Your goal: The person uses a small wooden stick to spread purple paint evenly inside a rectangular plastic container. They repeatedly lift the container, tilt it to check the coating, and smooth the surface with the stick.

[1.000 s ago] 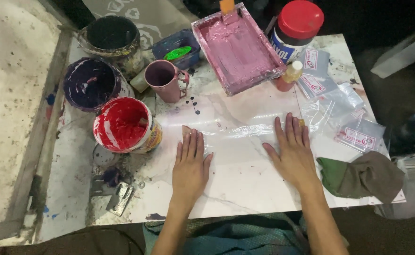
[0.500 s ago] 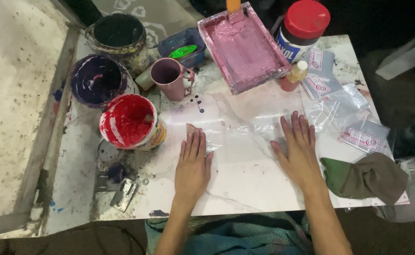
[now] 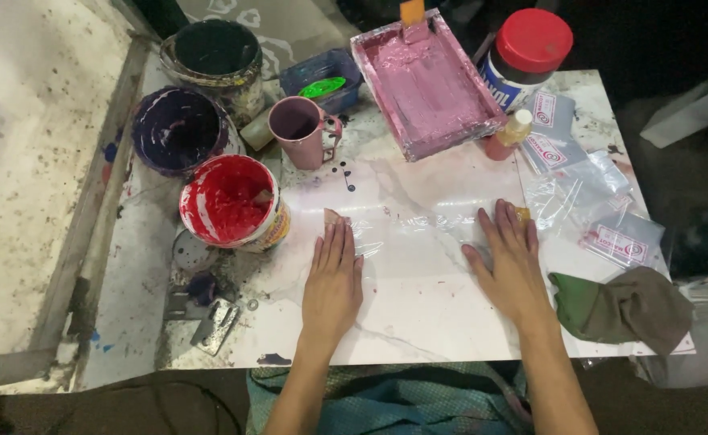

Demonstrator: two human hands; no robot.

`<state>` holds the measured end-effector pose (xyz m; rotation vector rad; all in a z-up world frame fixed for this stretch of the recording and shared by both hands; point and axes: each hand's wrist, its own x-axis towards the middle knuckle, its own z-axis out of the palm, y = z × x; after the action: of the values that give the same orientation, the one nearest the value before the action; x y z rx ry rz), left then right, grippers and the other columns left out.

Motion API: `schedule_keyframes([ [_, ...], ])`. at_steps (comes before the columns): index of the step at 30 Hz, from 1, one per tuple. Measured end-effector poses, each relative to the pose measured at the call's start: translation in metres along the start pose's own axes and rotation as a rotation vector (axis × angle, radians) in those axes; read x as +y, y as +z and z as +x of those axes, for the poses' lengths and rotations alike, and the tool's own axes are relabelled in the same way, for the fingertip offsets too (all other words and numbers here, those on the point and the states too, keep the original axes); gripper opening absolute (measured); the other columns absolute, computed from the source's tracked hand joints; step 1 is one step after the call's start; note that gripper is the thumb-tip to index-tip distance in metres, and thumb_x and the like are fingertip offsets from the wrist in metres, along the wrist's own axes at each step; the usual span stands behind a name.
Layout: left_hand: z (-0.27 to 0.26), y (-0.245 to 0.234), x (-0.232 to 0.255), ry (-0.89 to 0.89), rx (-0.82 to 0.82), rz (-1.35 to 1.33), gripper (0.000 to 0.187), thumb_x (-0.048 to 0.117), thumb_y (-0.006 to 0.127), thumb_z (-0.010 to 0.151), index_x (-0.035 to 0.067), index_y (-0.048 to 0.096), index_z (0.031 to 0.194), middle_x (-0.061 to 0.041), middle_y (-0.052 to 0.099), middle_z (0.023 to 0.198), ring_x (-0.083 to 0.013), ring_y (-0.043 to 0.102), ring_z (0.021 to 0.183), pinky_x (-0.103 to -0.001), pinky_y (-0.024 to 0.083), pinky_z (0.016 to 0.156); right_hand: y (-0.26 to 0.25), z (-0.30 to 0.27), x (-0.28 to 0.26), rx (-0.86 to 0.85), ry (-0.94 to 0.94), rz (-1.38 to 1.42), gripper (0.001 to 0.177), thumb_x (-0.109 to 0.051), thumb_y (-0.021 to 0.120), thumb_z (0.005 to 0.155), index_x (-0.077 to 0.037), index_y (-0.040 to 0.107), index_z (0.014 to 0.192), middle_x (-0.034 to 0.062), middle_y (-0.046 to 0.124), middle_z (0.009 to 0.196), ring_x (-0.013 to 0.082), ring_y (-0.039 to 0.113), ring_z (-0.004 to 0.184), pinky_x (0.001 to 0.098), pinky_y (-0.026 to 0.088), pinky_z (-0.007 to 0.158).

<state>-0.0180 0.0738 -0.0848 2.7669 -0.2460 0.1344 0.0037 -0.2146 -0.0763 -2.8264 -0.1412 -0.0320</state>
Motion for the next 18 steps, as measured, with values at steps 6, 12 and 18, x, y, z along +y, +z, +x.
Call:
schedule_keyframes([
  [6, 0.001, 0.002, -0.002, -0.021, -0.044, -0.034, 0.055, 0.029, 0.038, 0.110, 0.003, 0.034, 0.159, -0.019, 0.031, 0.166, -0.0287, 0.023, 0.156, -0.042, 0.008, 0.129, -0.002, -0.001, -0.002, 0.084, -0.015, 0.078, 0.064, -0.049, 0.049, 0.104, -0.015, 0.042, 0.158, 0.0195, 0.031, 0.167, 0.0311, 0.022, 0.158, 0.0523, 0.009, 0.128],
  [12, 0.003, -0.008, 0.003, -0.017, 0.047, -0.118, 0.052, 0.028, 0.042, 0.109, 0.002, 0.042, 0.155, -0.020, 0.043, 0.159, -0.0304, 0.035, 0.151, -0.043, 0.017, 0.128, -0.032, 0.024, -0.017, 0.581, -0.124, 0.561, 0.032, -0.016, 0.058, 0.111, 0.002, 0.063, 0.138, 0.0200, 0.069, 0.128, 0.0320, 0.063, 0.122, 0.0453, 0.047, 0.106],
  [18, 0.000, -0.008, -0.001, -0.013, 0.119, -0.200, 0.050, 0.027, 0.047, 0.108, 0.006, 0.046, 0.153, -0.018, 0.048, 0.156, -0.0299, 0.040, 0.149, -0.043, 0.023, 0.127, -0.071, 0.121, -0.019, 0.319, 0.264, 0.980, 0.047, -0.044, 0.049, 0.114, -0.003, 0.071, 0.112, 0.0158, 0.070, 0.082, 0.0176, 0.061, 0.056, 0.0275, 0.045, 0.032],
])
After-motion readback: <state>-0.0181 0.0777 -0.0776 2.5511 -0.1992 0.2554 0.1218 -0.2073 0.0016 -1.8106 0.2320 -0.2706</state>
